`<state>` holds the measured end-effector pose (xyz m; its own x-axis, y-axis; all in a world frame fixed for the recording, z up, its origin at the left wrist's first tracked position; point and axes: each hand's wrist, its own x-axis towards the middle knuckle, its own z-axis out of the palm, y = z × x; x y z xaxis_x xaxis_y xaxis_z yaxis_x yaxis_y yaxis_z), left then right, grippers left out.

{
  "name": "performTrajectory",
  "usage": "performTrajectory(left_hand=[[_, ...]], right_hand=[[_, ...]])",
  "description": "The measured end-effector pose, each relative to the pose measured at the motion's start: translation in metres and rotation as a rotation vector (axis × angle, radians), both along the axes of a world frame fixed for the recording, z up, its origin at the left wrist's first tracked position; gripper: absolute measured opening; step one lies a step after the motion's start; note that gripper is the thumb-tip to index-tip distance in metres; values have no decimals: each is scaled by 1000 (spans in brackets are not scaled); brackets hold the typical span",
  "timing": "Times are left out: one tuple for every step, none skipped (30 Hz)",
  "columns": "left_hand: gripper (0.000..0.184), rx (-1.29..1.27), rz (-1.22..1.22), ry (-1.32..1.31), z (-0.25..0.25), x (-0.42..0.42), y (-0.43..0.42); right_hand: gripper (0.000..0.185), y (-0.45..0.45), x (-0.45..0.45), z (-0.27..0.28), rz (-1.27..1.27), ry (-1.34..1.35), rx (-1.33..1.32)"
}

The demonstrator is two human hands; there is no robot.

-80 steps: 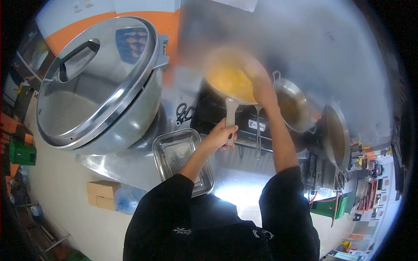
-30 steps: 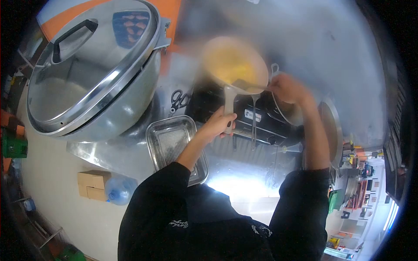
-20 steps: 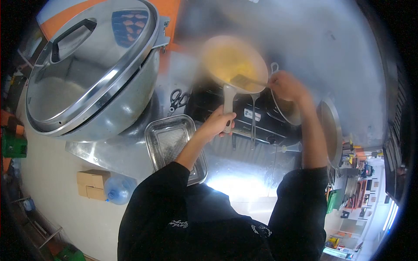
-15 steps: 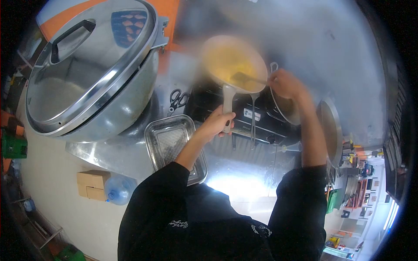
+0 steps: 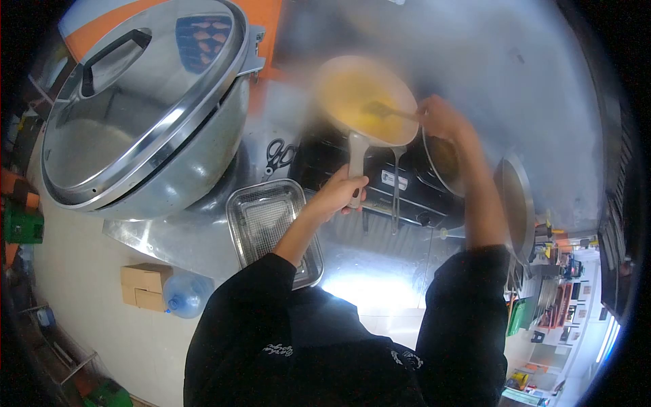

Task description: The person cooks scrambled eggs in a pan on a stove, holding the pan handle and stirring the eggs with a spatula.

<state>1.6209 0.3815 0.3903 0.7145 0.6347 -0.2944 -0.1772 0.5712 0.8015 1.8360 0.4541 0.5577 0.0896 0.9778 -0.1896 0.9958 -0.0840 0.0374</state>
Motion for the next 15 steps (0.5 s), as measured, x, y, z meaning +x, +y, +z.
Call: performTrajectory(left_hand=[[21, 2, -3, 1, 0, 0, 0], [21, 4, -6, 2, 0, 0, 1], [21, 6, -6, 4, -1, 0, 1], [21, 8, -5, 7, -1, 0, 1], [21, 10, -5, 10, -2, 0, 1], [21, 9, -4, 4, -1, 0, 1], [21, 7, -3, -1, -1, 0, 1], [21, 5, -3, -7, 0, 0, 1], [21, -1, -1, -5, 1, 0, 1], [21, -7, 1, -4, 2, 0, 1], [21, -14, 2, -3, 3, 0, 1], [22, -16, 0, -4, 3, 0, 1], [22, -18, -2, -6, 3, -1, 1], [23, -20, -5, -7, 3, -1, 1], [25, -20, -3, 3, 4, -1, 1]], right_hand=[[19, 2, -1, 1, -29, 3, -24], [19, 4, -1, 1, -31, 7, -25], [19, 6, -1, 0, -33, 10, -26], [20, 9, 0, 0, -34, 14, -28], [20, 11, 1, -1, -44, 15, -20], [20, 14, 2, -3, -55, 16, -13], [20, 16, 3, -5, -66, 17, -5], [21, 17, 4, -6, -69, 29, -9], [21, 19, 5, -7, -70, 43, -14], [22, 21, 5, -7, -73, 56, -18], [22, 23, 5, -7, -46, 26, -27], [22, 24, 2, -5, -20, -4, -36], [23, 25, -1, -5, 5, -34, -44], [23, 27, -3, -6, 10, -56, -42], [23, 30, -5, -8, 15, -80, -39]])
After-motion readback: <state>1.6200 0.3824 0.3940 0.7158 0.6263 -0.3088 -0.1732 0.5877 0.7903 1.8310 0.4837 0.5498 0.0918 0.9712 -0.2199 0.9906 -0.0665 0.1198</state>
